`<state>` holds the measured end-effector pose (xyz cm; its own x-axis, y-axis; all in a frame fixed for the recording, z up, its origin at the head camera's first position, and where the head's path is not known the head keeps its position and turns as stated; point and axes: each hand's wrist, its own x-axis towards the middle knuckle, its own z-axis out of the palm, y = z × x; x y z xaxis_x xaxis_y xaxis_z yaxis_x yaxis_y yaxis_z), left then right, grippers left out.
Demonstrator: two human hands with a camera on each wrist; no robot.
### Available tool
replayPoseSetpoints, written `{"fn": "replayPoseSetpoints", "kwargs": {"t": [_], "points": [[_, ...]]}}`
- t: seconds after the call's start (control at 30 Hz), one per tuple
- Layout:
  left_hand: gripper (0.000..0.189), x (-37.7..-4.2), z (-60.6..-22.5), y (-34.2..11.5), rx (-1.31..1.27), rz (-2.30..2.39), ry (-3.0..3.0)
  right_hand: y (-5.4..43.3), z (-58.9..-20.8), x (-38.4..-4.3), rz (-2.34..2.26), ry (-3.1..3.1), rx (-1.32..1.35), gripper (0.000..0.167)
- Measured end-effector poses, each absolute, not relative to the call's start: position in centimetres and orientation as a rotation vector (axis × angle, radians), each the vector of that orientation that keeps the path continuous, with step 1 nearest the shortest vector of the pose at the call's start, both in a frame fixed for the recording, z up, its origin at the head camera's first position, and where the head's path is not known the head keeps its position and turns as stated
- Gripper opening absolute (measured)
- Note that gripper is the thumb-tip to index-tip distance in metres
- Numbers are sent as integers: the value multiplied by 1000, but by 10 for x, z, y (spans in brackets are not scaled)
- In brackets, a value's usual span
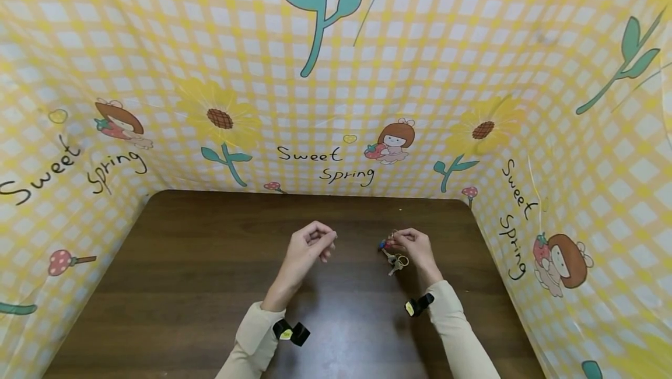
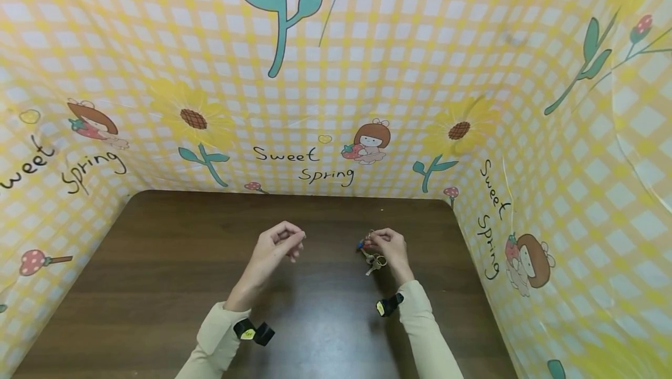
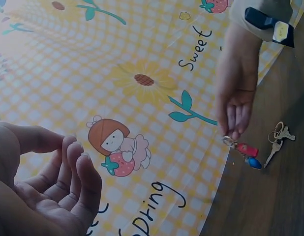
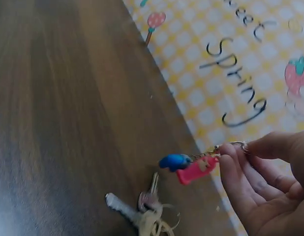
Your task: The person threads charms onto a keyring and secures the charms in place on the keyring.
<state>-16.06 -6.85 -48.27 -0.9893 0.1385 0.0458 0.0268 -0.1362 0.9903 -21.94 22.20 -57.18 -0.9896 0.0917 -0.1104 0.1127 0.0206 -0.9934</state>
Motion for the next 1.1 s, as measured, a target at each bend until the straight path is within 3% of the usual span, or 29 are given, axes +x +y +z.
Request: {"fn": "replayPoseSetpoints", "kwargs": {"t": [0.33,0.67,1.1], "points": [[12,-158,-484,-73,177,2307,2015,236,-597,-217,-2313,2206,397,13],[11,-158,-488,-76,142,2287,2036,251,-614,-209,-2243,2245,562,23],[11,-154,-500,-84,68,2277,2028,255,-652,-196,-2320,2342,477,26]]}}
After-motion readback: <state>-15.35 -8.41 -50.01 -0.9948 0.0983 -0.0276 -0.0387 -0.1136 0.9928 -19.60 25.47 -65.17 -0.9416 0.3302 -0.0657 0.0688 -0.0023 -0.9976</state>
